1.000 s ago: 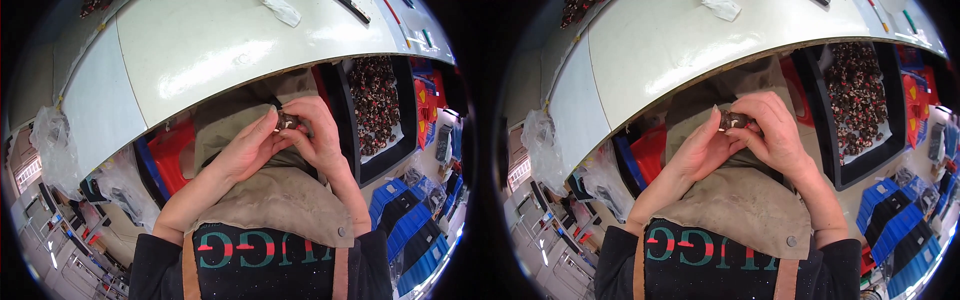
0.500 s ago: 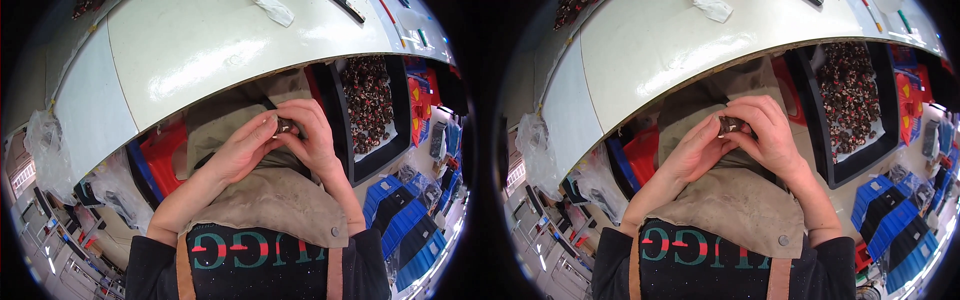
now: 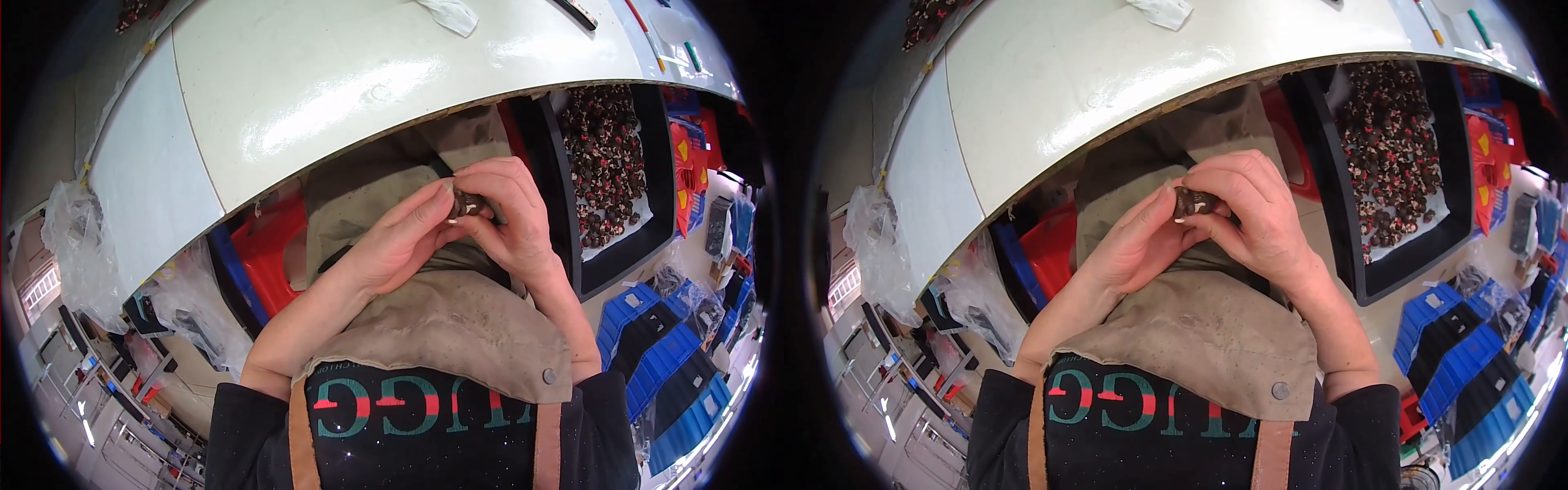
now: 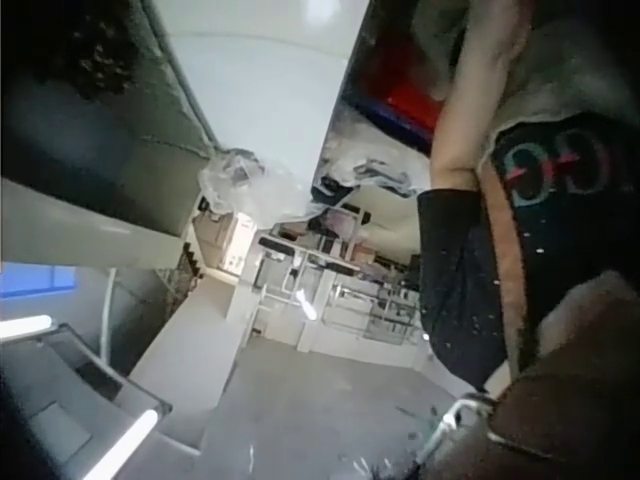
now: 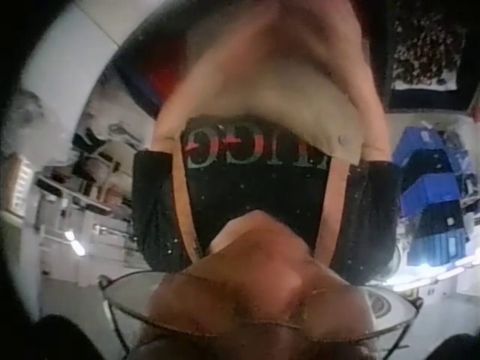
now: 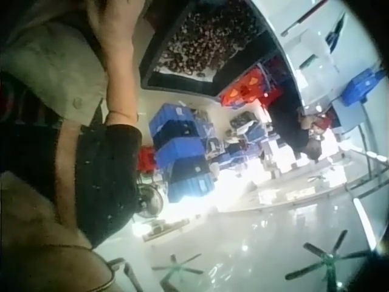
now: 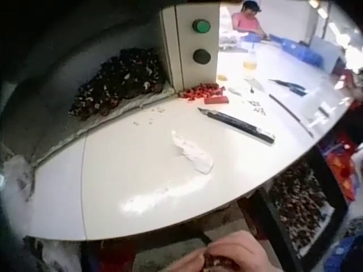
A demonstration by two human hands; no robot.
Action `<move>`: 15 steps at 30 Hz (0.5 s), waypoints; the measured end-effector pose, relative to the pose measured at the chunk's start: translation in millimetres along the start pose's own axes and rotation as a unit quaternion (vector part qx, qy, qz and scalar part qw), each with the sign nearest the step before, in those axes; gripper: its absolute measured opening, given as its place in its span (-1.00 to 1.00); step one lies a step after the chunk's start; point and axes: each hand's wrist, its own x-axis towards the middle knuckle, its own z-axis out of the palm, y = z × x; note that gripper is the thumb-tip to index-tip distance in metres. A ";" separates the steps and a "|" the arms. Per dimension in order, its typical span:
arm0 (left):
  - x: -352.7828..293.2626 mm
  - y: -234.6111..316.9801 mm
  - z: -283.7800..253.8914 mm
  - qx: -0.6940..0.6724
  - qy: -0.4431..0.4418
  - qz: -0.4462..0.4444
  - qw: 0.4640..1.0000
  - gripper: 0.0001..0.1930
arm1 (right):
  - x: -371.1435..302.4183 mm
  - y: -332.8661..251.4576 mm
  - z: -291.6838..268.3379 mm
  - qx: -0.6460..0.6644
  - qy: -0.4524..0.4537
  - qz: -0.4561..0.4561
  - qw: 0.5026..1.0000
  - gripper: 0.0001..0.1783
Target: Assembling small character figurines by fitting pieces together and applying glue.
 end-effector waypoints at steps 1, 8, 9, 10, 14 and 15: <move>0.9 -2.1 -3.2 -0.027 -0.018 -0.002 0.999 -0.52 | -1.0 0.1 -0.9 -0.002 0.002 0.006 1.000 -0.50; 1.8 -4.3 -6.5 -0.040 -0.064 -0.009 0.997 -0.50 | -6.7 0.8 1.9 0.005 0.024 0.019 1.000 -0.52; 1.7 -4.0 -6.5 -0.040 -0.064 -0.009 0.997 -0.50 | -7.1 0.4 2.0 0.004 0.024 0.019 1.000 -0.52; 1.6 -3.8 -6.4 -0.042 -0.062 -0.012 0.997 -0.50 | -7.6 0.1 2.4 0.008 0.025 0.027 0.999 -0.52; 1.5 -4.9 -7.7 -0.028 -0.050 -0.020 0.998 -0.45 | -6.1 -4.2 2.7 0.011 0.024 0.052 0.998 -0.51; 1.6 -4.6 -7.0 -0.027 -0.050 -0.020 0.998 -0.45 | -5.5 -3.7 2.5 0.012 0.024 0.052 0.998 -0.51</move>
